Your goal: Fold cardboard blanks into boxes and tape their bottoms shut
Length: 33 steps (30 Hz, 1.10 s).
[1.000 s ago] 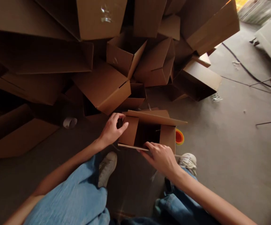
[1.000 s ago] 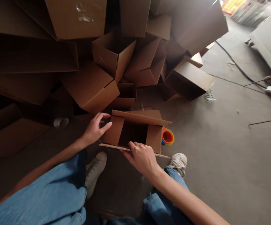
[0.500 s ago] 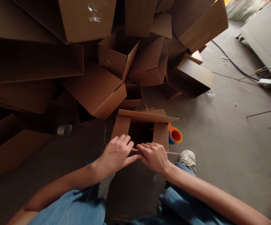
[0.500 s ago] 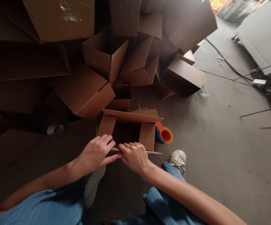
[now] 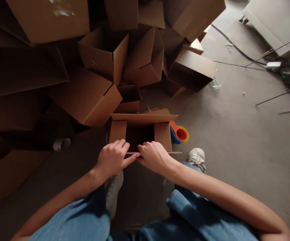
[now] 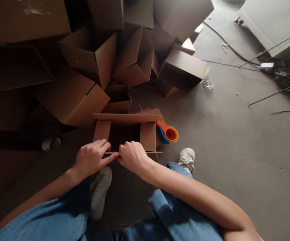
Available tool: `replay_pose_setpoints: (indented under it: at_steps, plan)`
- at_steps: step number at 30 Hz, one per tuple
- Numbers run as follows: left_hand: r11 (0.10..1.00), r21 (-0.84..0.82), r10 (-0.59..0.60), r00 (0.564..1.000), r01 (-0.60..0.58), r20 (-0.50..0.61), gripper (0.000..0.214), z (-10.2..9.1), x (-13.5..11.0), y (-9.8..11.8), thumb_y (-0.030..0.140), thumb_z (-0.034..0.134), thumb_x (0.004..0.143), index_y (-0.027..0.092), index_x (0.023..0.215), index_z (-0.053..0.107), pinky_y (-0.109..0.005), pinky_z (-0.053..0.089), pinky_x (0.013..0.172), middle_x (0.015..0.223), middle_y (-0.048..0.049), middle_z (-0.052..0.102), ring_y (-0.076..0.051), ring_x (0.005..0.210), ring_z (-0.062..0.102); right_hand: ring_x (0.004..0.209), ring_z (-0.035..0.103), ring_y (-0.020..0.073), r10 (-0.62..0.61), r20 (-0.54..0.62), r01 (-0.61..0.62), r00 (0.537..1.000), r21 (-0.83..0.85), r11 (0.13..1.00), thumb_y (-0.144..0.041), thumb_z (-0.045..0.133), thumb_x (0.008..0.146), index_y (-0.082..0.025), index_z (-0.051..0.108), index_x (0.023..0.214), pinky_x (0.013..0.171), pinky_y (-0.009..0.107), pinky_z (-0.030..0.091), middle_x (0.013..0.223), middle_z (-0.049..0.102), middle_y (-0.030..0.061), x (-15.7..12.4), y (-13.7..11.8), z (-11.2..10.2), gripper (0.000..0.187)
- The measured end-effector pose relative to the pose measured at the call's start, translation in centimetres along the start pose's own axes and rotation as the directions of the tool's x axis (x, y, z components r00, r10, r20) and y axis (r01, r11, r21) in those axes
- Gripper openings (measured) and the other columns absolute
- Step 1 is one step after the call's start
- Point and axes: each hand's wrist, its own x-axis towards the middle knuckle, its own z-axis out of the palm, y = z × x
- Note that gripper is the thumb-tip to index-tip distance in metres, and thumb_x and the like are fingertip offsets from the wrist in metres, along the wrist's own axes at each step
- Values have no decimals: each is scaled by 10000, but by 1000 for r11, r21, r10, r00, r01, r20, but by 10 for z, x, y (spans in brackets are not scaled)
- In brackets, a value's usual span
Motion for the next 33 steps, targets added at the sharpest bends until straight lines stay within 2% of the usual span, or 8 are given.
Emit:
replay_pose_setpoints:
  at_steps: [6, 14, 33]
  plan:
    - [998, 13, -56, 998, 56, 41, 480, -1, 8, 5, 577, 481, 962, 190, 717, 626, -314, 342, 557, 719, -29, 655, -181, 660, 627, 795, 749, 287, -137, -56, 138, 989, 24, 990, -356, 562, 949, -143, 779, 889, 600, 306, 416, 826, 766, 140, 4, 20, -2, 310]
    - [994, 32, -112, 986, 109, 122, 487, -4, 14, 8, 593, 491, 943, 194, 706, 637, -315, 293, 549, 751, -39, 669, -186, 686, 626, 781, 750, 277, -130, -117, 140, 985, 83, 987, -404, 568, 938, -142, 798, 875, 568, 289, 376, 816, 772, 152, 5, 27, -1, 355]
    - [985, -47, -155, 972, 165, 178, 558, -4, 28, 2, 659, 470, 932, 198, 693, 673, -304, 251, 551, 718, -38, 683, -187, 667, 628, 756, 733, 249, -133, -70, 141, 989, 116, 983, -455, 529, 956, -137, 812, 925, 588, 274, 375, 847, 776, 173, 11, 38, -11, 426]
